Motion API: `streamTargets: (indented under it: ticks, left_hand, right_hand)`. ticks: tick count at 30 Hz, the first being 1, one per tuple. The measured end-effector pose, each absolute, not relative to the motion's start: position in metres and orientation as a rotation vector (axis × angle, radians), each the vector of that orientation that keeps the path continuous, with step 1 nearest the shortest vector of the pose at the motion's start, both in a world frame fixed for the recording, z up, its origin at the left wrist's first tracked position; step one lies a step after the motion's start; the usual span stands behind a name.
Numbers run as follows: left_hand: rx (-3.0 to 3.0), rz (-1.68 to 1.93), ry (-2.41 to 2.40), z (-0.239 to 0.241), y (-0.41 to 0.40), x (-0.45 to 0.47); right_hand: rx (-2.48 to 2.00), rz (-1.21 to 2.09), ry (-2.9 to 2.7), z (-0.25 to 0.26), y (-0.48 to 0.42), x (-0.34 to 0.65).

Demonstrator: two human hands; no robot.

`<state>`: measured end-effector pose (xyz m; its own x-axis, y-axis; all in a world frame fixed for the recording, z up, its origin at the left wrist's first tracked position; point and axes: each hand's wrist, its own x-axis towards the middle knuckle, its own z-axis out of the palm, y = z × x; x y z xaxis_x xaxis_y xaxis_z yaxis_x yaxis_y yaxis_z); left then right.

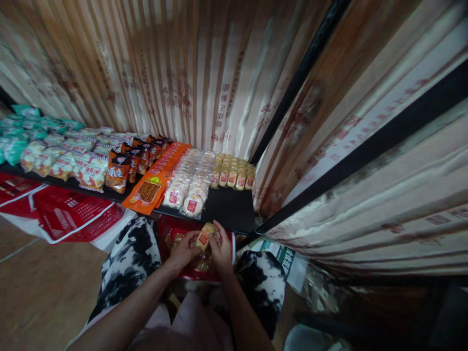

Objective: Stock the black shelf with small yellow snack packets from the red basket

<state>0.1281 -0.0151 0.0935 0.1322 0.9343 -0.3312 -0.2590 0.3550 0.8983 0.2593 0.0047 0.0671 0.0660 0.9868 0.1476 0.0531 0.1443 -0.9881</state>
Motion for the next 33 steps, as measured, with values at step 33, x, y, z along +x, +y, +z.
streamTargets:
  ticks: [33]
  left_hand:
    - [1.245, 1.117, 1.483, 0.118, 0.051, 0.173]
  right_hand:
    - [-1.447, 0.622, -1.284, 0.108, 0.057, 0.269]
